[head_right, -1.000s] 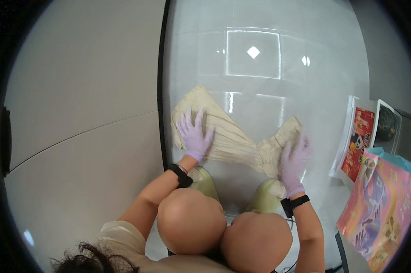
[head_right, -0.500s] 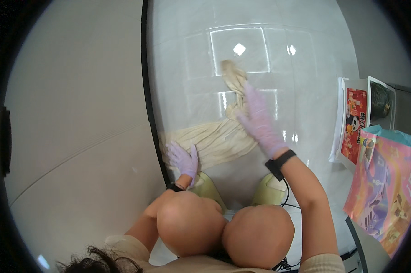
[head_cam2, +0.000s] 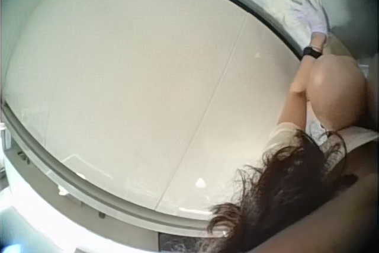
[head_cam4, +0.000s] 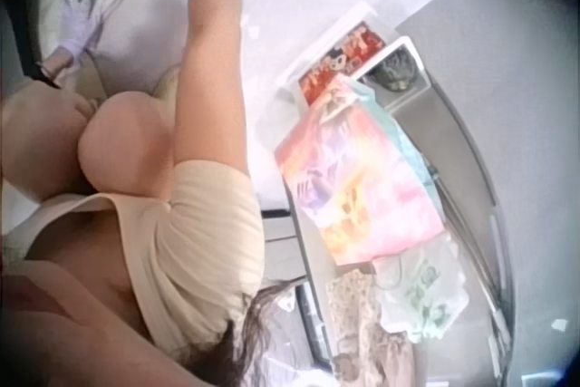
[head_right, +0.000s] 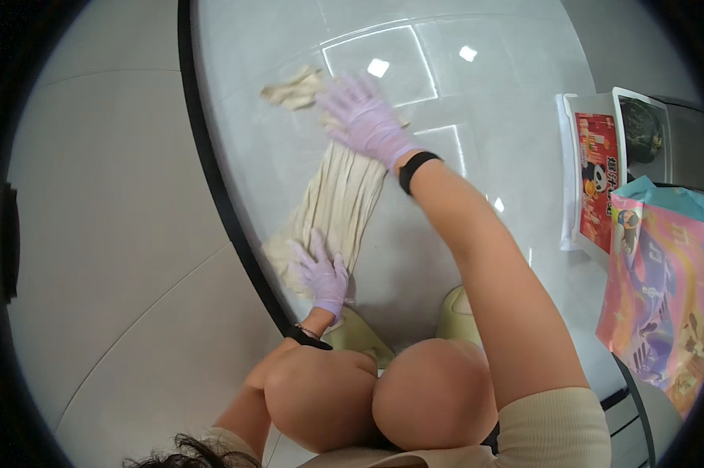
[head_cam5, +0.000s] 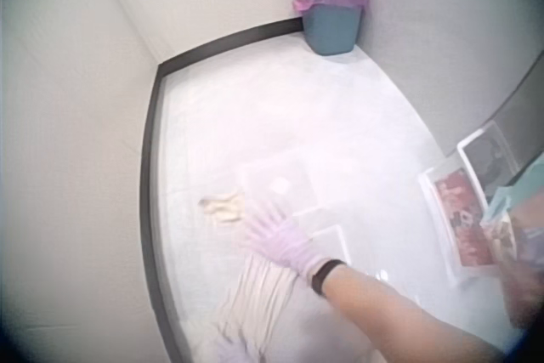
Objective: The person washes a cloth in a laundry sink, carries a yellow trash bag, and then kneels on the floor to wipe the surface with the wet cloth.
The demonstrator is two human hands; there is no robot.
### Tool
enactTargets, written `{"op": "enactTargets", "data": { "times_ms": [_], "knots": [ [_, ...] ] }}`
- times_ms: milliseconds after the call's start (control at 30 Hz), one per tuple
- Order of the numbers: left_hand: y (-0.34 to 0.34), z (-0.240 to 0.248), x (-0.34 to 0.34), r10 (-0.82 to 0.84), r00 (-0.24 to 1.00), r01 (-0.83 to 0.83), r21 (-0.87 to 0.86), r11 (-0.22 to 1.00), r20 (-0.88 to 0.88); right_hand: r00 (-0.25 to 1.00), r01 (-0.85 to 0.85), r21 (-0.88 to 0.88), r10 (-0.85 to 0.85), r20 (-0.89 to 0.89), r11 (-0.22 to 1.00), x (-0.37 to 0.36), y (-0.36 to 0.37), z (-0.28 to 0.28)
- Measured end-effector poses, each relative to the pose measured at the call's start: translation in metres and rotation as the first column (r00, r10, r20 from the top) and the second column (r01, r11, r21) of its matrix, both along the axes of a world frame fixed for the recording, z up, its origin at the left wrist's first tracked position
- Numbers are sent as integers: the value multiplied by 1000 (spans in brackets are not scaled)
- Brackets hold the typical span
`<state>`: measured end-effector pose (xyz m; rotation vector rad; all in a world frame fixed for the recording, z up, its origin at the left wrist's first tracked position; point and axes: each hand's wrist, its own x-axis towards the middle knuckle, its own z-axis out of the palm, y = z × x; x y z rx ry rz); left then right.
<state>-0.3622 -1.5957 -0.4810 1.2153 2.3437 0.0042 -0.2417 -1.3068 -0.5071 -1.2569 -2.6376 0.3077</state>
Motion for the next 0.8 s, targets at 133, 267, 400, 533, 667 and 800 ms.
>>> {"op": "enactTargets", "data": {
  "times_ms": [133, 267, 400, 533, 667, 800],
  "knots": [
    [33, 16, 29, -345, 939, 337, -226, 914, 5, 974, 227, 56, -228, 6, 972, 74, 9, -2],
    [45, 11, 48, -633, 774, 628, -143, 765, 14, 872, 470, 111, -480, 93, 875, 159, -29, -6],
    [39, 9, 63, -760, 650, 759, -57, 649, 2, 699, 643, 138, -651, 297, 753, 224, -106, 7],
    [27, 4, 71, -877, 479, 872, 89, 481, 43, 530, 806, 108, -791, 306, 582, 267, -211, 11],
    [21, -2, 63, -921, 372, 916, 114, 385, 118, 399, 825, 111, -710, 580, 555, 273, -283, 18],
    [25, 7, 58, -901, 400, 904, 87, 418, 166, 470, 858, -68, -725, 504, 509, 276, -270, 23]
  ]
}}
